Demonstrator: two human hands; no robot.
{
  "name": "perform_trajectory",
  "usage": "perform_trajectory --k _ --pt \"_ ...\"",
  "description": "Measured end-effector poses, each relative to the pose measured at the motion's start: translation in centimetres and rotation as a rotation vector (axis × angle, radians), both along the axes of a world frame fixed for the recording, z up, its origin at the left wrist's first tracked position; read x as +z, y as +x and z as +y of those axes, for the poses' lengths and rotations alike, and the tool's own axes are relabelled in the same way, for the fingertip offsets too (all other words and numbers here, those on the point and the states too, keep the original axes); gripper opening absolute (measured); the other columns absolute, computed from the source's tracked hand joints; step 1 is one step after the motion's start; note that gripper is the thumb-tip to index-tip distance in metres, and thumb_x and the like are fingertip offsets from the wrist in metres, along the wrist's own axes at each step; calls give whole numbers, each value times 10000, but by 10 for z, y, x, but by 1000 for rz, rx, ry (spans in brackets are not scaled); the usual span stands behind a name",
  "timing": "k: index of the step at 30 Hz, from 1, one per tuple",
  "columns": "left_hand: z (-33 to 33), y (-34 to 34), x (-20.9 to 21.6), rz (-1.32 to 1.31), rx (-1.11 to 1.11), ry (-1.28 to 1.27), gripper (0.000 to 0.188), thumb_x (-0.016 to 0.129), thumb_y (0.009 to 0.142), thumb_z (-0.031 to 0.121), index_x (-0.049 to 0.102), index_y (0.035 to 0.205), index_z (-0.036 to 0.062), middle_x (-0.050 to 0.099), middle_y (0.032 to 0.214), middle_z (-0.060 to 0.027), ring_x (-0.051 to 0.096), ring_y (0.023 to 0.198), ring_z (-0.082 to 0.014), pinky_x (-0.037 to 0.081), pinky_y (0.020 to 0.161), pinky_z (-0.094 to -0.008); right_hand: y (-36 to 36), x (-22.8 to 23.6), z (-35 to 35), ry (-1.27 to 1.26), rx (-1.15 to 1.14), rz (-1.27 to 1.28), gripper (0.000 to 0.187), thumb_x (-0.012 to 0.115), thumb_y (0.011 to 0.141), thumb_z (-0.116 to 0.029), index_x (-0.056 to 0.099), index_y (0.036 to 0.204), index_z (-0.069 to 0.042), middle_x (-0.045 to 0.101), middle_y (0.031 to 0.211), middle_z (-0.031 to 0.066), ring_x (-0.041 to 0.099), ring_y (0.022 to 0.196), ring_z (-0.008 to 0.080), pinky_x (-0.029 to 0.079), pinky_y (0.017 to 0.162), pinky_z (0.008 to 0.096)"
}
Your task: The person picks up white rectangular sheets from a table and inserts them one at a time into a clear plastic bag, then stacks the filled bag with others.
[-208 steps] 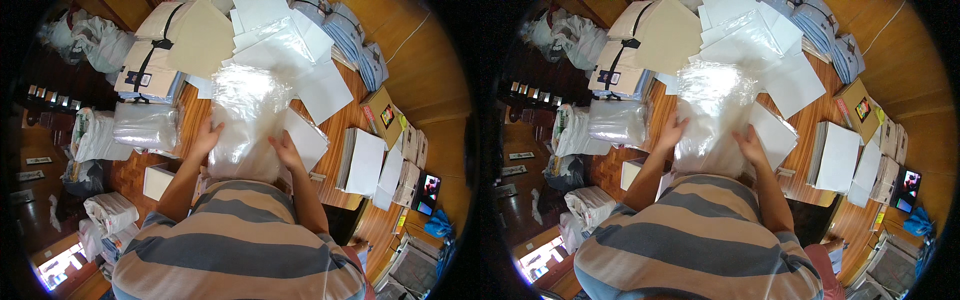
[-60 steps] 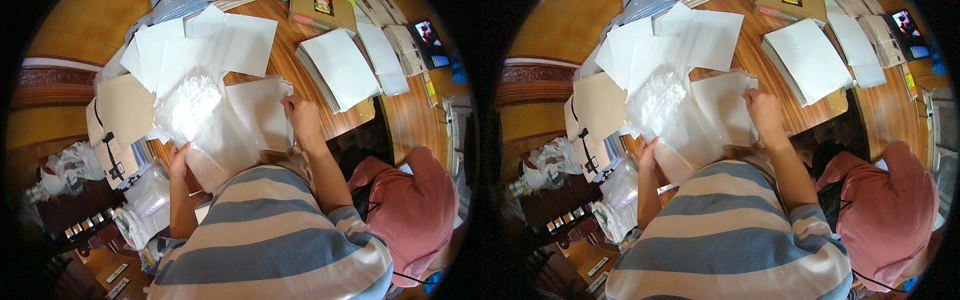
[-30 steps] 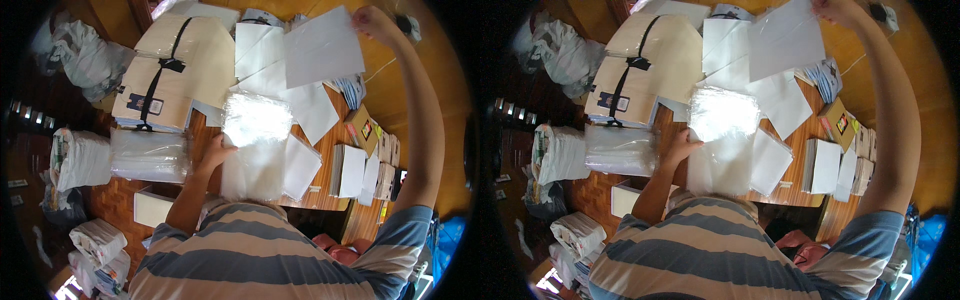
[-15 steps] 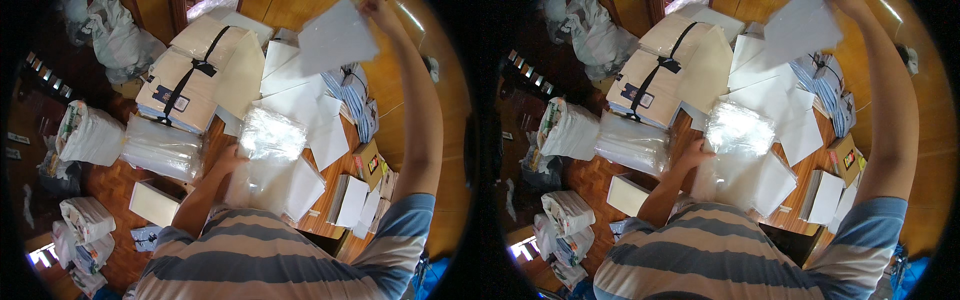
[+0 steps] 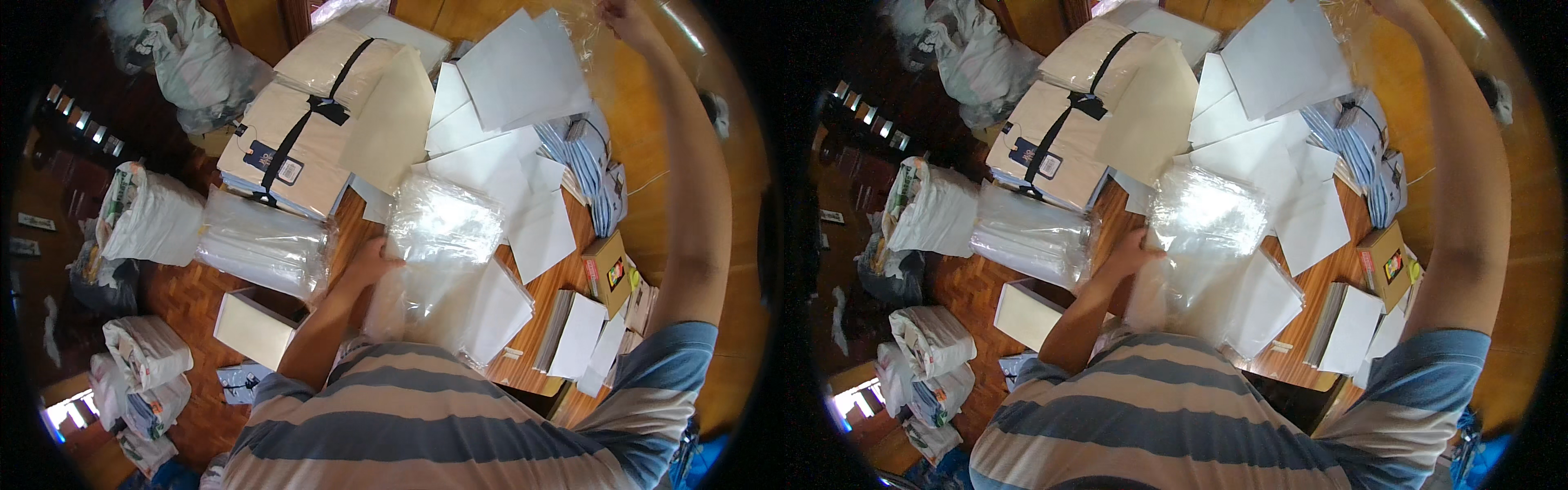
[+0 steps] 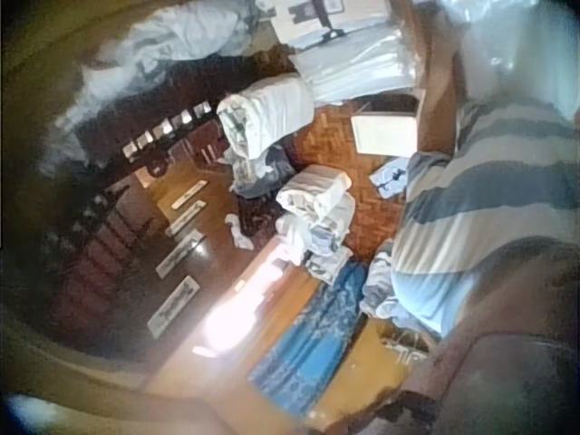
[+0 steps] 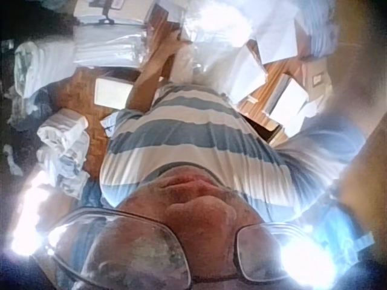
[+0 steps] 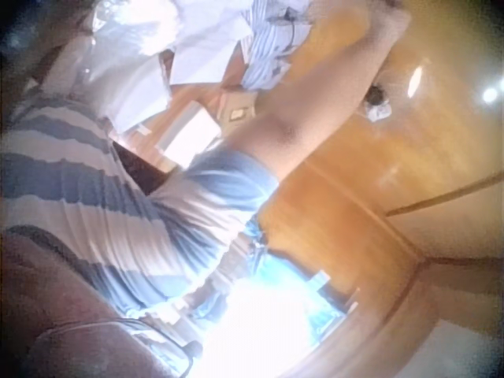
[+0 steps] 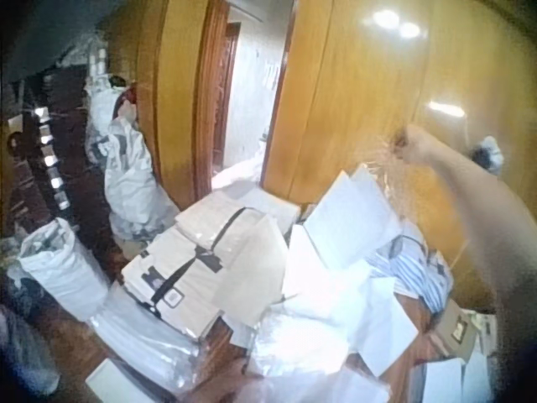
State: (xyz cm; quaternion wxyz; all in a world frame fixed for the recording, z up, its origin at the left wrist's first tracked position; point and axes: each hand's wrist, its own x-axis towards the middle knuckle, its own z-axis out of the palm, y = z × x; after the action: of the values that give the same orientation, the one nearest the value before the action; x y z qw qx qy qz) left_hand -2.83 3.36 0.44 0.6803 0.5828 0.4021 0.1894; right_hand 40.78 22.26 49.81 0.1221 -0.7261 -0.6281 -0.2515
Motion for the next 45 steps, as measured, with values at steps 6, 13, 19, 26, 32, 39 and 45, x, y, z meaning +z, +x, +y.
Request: perform_trajectory --k 6,13,19,26,32,39,45 --pt "1 1 4 52 7 72 482 817 796 150 652 1214 -22 729 1124 -140 676 1035 -215 523 924 -358 5 7 -7 206 27 -28 230 653 932 -198 693 981 22 689 838 172 638 755 271 510 667 426" --pt "3 4 -18 28 -33 76 499 829 795 170 653 1222 -16 729 1121 -126 678 1015 -207 526 914 -356 10 40 -42 381 -94 219 331 770 822 -261 739 1077 -53 718 1102 126 671 1020 220 532 847 384" --pt "5 6 -21 -2 -52 46 486 831 803 166 659 1222 -11 730 1100 -111 679 987 -185 540 881 -344 2 0 -105 688 13 402 271 713 915 -267 702 982 -4 672 902 52 609 814 137 492 694 319" --pt "9 4 -2 93 -88 119 489 844 792 173 660 1200 -23 738 1085 -117 690 961 -192 544 869 -344 -60 -258 -217 792 -96 614 278 655 980 -229 638 893 33 655 823 84 592 617 137 498 585 325" --pt "4 4 7 47 -81 33 435 842 810 138 649 1170 -12 727 1066 -105 686 946 -188 549 848 -326 -200 -402 -337 820 -518 1192 247 617 1022 -219 558 947 9 583 814 59 557 639 98 457 536 271" --pt "17 -14 0 -98 -218 -342 533 744 916 197 500 1362 39 672 1197 -99 656 1022 -165 547 871 -343 -306 -444 -433 702 -495 1797 157 607 1025 -132 522 1063 -5 576 970 58 659 691 148 539 540 281" --pt "20 -17 14 -278 -150 -619 693 640 986 308 287 1527 59 543 1387 -141 559 1224 -214 472 1011 -406 -319 -436 -472 200 -585 1941 239 724 953 -169 588 1045 4 664 938 76 720 772 168 543 558 268"
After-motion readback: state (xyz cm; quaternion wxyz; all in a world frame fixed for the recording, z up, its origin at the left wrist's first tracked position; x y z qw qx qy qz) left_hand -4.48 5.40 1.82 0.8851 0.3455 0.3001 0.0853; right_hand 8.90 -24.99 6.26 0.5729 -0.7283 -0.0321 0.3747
